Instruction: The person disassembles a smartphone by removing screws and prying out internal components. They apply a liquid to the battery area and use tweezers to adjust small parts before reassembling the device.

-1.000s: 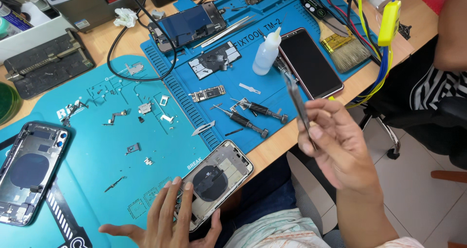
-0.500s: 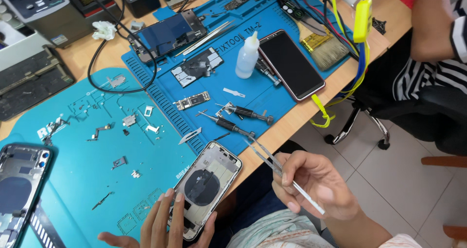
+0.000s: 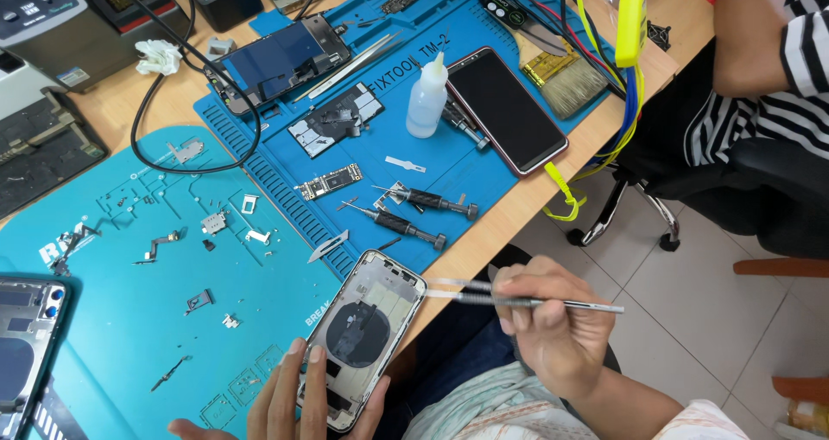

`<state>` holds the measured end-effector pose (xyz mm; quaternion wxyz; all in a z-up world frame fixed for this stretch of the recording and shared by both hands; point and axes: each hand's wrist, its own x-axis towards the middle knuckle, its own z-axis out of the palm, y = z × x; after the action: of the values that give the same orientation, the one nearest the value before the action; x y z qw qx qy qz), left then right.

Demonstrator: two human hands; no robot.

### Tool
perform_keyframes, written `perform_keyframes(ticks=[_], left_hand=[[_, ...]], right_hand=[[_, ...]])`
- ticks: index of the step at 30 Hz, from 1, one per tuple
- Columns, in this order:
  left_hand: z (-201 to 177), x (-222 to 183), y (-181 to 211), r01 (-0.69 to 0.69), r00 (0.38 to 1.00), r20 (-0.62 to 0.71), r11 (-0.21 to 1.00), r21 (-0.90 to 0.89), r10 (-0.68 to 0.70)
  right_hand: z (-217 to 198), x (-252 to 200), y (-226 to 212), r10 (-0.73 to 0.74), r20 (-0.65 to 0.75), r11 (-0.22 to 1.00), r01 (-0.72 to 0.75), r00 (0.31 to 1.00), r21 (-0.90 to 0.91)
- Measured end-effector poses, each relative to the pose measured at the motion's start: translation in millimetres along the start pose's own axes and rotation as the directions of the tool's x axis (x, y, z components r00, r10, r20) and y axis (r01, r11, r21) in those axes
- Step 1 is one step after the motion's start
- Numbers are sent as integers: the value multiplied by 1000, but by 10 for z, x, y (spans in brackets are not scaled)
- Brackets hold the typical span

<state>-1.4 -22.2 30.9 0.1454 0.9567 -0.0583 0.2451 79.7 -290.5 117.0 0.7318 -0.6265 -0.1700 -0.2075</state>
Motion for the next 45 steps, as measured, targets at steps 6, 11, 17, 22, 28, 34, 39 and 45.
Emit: perform_keyframes(ticks=[6,11,17,22,28,34,39,45], left_hand=[[-290,236,87,3,999,38,1000,10,-4],[-587,278,104,35,999,0,999,2,-35],[-596,200,22,9,1000,24,999,-37,-9],[-639,192,-52,-18,1000,-23,994,-107,15],[-568,116,-76,2,999,-54,997,-81,-6],[-588,136,-96,0,999,-53,995,-101,-6],[-549,126,-90,-5,997,-78,992,-123,-4],[-560,118,-89,-1,999,-53,992,-127,-5]], right_hand=[[0,3,114,208,-99,954,-179,973,240],[90,-93,83,527,-129,830,-475,840,293],[382,-328,80,170,76,901,-124,982,-416],[539,-388,-132,80,554,820,261,829,-509],[534,-475,-174,236,626,804,213,743,-555],[610,-338,-214,304,681,793,219,666,-569],[570,-377,-115,214,711,801,297,670,-521],[646,-349,-208,291,675,767,257,678,-588]])
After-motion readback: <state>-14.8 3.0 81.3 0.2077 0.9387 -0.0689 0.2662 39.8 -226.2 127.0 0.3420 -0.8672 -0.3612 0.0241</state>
